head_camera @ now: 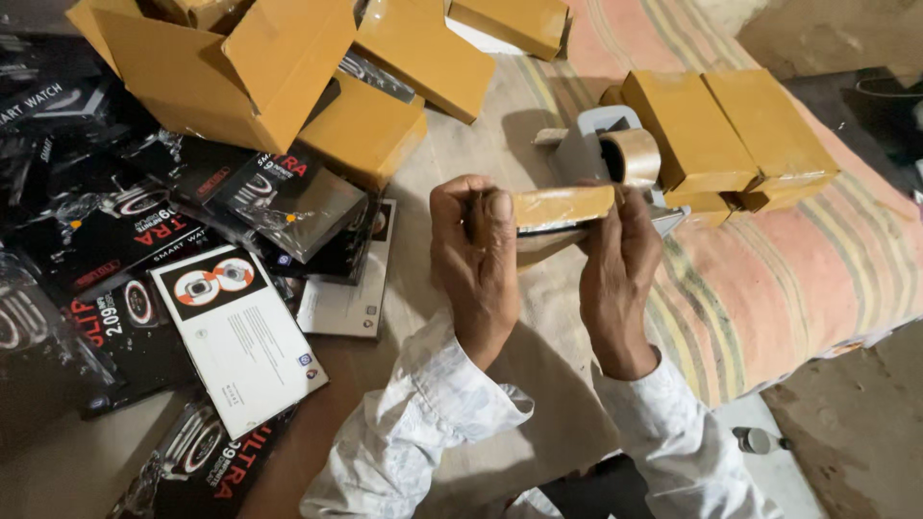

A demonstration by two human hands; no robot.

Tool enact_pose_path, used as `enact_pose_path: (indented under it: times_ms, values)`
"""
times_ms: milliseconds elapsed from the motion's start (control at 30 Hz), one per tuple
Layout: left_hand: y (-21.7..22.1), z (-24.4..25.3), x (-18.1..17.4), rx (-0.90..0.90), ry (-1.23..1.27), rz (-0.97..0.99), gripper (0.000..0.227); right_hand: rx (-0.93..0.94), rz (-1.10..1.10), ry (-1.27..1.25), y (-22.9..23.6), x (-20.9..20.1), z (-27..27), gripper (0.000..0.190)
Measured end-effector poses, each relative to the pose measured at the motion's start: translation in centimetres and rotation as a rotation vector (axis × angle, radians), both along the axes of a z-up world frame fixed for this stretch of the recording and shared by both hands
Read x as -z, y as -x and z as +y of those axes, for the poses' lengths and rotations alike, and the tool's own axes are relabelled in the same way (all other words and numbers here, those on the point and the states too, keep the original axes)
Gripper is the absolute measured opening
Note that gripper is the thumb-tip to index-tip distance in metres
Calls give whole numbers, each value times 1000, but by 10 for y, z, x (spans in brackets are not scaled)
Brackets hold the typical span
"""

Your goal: The person places smartwatch boxes into small cardboard boxes, folds the flaps, and seals them with packing tape using a tape dispenser. The sealed boxes are stacked on the table.

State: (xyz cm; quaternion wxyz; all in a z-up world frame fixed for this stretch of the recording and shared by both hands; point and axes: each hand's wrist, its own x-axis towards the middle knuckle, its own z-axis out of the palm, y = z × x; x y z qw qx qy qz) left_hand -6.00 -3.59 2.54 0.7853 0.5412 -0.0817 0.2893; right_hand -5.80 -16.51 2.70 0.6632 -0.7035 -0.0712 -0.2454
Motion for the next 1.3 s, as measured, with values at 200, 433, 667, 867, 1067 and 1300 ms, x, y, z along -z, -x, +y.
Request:
enact_pose_path:
  times_ms: [200, 433, 667, 867, 1067, 1300]
  values:
    - [-11, 8, 10, 30, -86, -177, 42, -31, 16, -216, -37, 8, -6, 28]
    - [-21, 17, 18, -87, -119, -85, 31, -75, -90, -338, -21, 18, 28, 17]
    - [-26, 12, 17, -142, 52, -119, 29, -25, -6, -244, -42, 12, 28, 11]
    - [-34, 25, 13, -393, -366, -287, 18, -271, 52, -479, -42, 0, 30, 18]
    - [-35, 35, 18, -222, -221, -194, 16, -438, 26, -460, -26, 2, 31, 40]
    - [-41, 33, 18, -11, -17, -271, 27, -379, -18, -336, -38, 9, 22, 28]
